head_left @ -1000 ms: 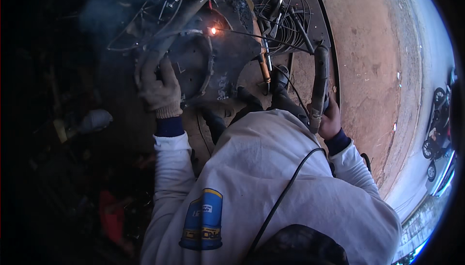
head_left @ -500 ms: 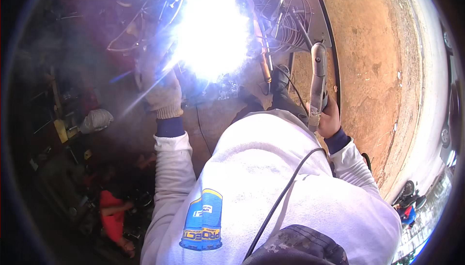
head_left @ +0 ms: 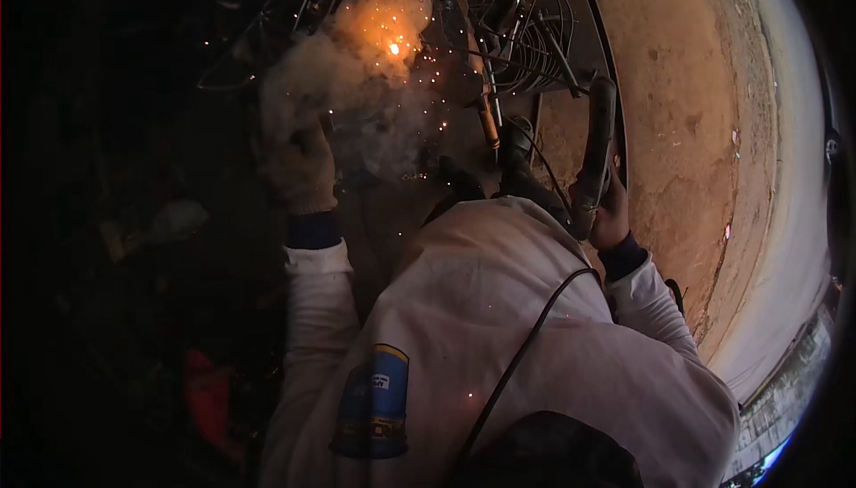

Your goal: The person welds a circular metal component using a welding torch, creating bright sparks and molten metal. They repeatedly position the torch, weld, and then use a hammer to chip away slag from the welds. The person also uses a wire brush to clean the welded area.

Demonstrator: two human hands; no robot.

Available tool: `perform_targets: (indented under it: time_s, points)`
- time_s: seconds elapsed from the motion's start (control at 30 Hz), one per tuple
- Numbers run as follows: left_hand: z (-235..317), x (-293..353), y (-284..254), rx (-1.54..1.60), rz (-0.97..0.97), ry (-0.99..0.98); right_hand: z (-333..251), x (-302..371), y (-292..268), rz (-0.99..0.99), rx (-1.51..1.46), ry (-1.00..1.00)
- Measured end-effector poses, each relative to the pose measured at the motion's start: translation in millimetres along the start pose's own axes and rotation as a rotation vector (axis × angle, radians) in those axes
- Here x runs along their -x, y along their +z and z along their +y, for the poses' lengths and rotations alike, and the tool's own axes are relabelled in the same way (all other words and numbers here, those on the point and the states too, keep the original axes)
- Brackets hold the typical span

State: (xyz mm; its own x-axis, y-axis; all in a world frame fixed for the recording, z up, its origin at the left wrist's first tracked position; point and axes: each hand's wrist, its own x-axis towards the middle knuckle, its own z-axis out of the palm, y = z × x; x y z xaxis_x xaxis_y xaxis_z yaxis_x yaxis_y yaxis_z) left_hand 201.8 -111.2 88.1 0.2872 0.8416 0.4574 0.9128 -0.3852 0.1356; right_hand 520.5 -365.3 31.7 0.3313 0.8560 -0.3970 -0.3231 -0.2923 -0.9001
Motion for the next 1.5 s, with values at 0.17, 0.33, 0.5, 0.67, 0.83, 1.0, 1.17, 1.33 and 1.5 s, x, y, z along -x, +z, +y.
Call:
perform_targets:
  time_s: [0.17, 0.33, 0.5, 0.67, 0.83, 1.0, 1.17, 1.33, 1.5]
  points:
    - [-15, 13, 14, 0.048, -0.139, -0.182, -4, 3, 2, 0.042, 0.006, 0.026]
    - [-5, -10, 1, 0.092, -0.082, 0.002, -11, 2, 7, 0.008, 0.030, 0.027]
    - [-8, -2, 3, 0.099, 0.035, 0.010, -9, 0, 0, -0.078, 0.071, 0.048]
    - [7, -9, -2, 0.147, 0.071, -0.035, -8, -2, 0, -0.093, 0.072, 0.082]
    - [15, -12, -7, 0.174, 0.040, -0.071, -13, -6, 10, -0.044, 0.072, 0.020]
    - [4, -11, -5, 0.150, 0.040, 0.066, -9, -6, 10, -0.031, 0.102, 0.054]
    - [-2, -11, 4, 0.141, 0.079, 0.093, -1, -4, 9, 0.018, 0.058, 0.076]
    - [2, -6, 4, 0.056, 0.043, 0.012, 1, -4, 3, -0.032, 0.038, 0.059]
    - [3, -13, 0, 0.154, 0.078, 0.064, 6, -1, -7, -0.020, 0.021, 0.031]
